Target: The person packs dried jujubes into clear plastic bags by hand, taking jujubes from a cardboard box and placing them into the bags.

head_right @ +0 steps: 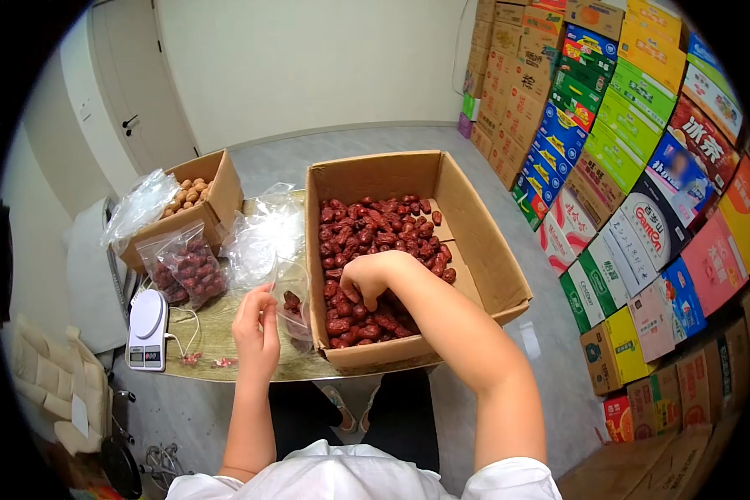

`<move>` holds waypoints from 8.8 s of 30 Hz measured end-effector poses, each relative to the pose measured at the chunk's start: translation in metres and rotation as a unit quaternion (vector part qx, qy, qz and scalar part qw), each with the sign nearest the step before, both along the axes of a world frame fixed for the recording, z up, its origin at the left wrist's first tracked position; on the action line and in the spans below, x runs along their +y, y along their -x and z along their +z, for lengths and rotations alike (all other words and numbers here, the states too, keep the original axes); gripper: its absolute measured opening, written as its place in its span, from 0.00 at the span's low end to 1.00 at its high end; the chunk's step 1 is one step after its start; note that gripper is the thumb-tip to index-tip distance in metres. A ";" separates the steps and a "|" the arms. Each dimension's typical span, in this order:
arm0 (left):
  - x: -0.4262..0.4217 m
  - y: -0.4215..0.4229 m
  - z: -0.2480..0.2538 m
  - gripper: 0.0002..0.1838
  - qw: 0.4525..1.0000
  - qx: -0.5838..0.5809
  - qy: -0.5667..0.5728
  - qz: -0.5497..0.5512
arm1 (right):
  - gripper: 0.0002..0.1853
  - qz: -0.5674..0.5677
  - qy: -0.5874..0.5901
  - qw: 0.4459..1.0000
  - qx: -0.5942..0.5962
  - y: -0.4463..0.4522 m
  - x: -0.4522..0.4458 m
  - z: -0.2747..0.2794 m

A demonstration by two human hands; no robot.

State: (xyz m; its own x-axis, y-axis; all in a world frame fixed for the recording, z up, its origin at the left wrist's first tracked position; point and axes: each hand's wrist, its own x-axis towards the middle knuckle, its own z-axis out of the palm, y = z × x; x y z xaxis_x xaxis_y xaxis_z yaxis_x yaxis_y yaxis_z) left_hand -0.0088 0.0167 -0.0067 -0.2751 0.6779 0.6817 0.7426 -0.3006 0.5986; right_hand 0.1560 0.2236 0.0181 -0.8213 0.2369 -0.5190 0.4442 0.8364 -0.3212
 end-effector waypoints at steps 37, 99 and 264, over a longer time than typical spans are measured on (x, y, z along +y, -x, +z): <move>0.001 -0.003 0.002 0.03 1.000 0.001 0.006 -0.007 | 0.38 -0.067 -0.114 0.989 0.058 -0.005 0.012 -0.007; -0.008 0.011 0.005 0.10 0.992 0.083 0.002 -0.090 | 0.21 -0.189 -0.115 0.939 0.262 0.028 0.049 0.006; -0.024 -0.020 -0.002 0.16 0.999 0.033 -0.006 -0.026 | 0.27 -0.166 -0.238 0.905 0.310 0.008 0.056 -0.041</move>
State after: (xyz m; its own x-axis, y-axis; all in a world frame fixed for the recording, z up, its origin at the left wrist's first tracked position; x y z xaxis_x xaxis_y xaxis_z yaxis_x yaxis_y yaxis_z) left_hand 0.0114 -0.0069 -0.0086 -0.1949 0.6821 0.7048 0.7632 -0.3459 0.5458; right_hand 0.1477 0.2792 -0.0230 -0.7621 0.6003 0.2425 0.5546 0.7985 -0.2341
